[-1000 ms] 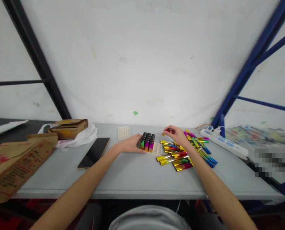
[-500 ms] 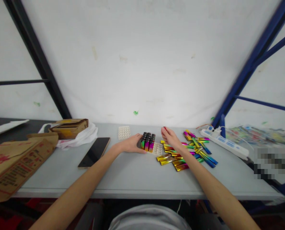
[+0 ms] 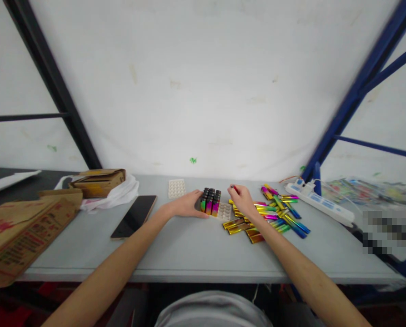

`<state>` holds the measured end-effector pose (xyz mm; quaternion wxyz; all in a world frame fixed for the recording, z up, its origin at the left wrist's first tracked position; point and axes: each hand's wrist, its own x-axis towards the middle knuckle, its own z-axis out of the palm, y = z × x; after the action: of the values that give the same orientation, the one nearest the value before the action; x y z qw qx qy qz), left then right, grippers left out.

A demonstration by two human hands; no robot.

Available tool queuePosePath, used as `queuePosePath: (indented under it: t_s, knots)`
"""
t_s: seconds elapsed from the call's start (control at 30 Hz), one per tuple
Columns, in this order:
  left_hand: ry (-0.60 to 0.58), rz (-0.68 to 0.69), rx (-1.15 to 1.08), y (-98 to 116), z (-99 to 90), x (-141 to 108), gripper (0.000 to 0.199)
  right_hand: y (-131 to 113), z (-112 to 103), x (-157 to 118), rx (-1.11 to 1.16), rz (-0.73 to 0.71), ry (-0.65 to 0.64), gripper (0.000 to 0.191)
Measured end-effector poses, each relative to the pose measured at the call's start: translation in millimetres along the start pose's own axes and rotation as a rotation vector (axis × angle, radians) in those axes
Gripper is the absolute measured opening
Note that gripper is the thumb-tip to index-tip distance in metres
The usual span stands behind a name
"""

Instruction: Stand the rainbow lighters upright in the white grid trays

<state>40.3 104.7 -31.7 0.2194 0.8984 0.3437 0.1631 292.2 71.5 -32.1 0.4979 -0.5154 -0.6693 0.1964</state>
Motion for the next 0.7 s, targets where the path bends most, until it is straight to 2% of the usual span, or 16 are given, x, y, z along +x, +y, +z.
queuePosePath:
  t_s: [0.23, 0.4, 0.57, 0.7]
  knots:
    - [0.015, 0.026, -0.017, -4, 1.5, 0, 0.078, -6, -2, -4, -0.046, -0.079, -0.007, 0.050]
    - [0.007, 0.034, -0.001, -6, 1.9, 0, 0.080, -3, -8, -2, -0.041, -0.118, -0.160, 0.043]
    - [-0.005, 0.011, 0.015, -4, 1.2, 0, 0.082, 7, -19, 5, -0.303, -0.308, -0.234, 0.044]
    - [0.002, 0.014, 0.001, -4, 1.6, 0, 0.084, 12, -25, 6, -0.441, -0.253, -0.302, 0.045]
